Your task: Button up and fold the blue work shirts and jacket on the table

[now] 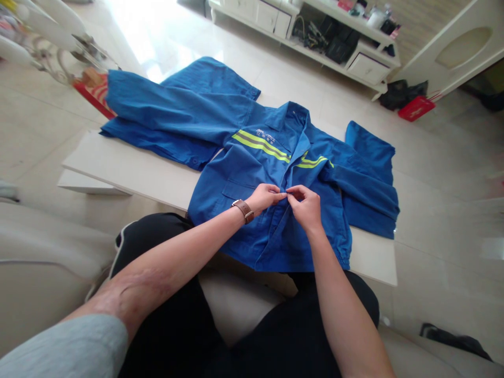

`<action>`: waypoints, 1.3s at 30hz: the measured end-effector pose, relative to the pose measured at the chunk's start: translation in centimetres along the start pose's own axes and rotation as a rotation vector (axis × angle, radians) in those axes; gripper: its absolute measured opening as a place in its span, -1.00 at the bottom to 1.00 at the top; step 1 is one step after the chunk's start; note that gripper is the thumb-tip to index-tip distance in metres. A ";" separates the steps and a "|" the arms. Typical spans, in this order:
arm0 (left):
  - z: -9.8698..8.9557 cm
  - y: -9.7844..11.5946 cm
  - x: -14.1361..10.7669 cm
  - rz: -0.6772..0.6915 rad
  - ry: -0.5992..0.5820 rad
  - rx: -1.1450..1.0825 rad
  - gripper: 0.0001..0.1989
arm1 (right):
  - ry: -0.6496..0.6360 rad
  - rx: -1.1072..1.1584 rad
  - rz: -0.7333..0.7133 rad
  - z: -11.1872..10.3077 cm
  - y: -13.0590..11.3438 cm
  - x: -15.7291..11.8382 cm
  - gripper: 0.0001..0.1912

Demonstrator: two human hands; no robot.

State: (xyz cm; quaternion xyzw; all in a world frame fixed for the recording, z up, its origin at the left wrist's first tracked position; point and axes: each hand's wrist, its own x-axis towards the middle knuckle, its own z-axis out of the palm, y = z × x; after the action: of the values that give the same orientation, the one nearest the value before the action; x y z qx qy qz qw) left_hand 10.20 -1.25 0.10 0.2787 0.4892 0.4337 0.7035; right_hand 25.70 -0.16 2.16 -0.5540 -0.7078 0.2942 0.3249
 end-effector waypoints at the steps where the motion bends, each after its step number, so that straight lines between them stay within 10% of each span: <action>1: 0.1 0.0 0.0 0.019 0.008 0.000 -0.68 | 0.001 0.000 0.009 0.0 0.0 0.0 -0.81; 19: 0.2 0.7 0.2 -0.015 0.023 -0.011 -0.92 | 0.170 0.117 0.155 -0.3 0.5 0.3 -0.83; 39: 0.0 -0.4 0.3 0.033 0.021 -0.063 -0.76 | -0.015 0.147 0.118 -0.4 0.2 0.4 -0.80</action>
State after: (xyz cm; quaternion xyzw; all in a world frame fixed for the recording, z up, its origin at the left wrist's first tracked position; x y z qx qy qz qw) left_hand 10.38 -1.18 -0.36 0.2601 0.4777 0.4635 0.6995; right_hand 26.07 0.27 2.29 -0.5671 -0.6529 0.3682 0.3413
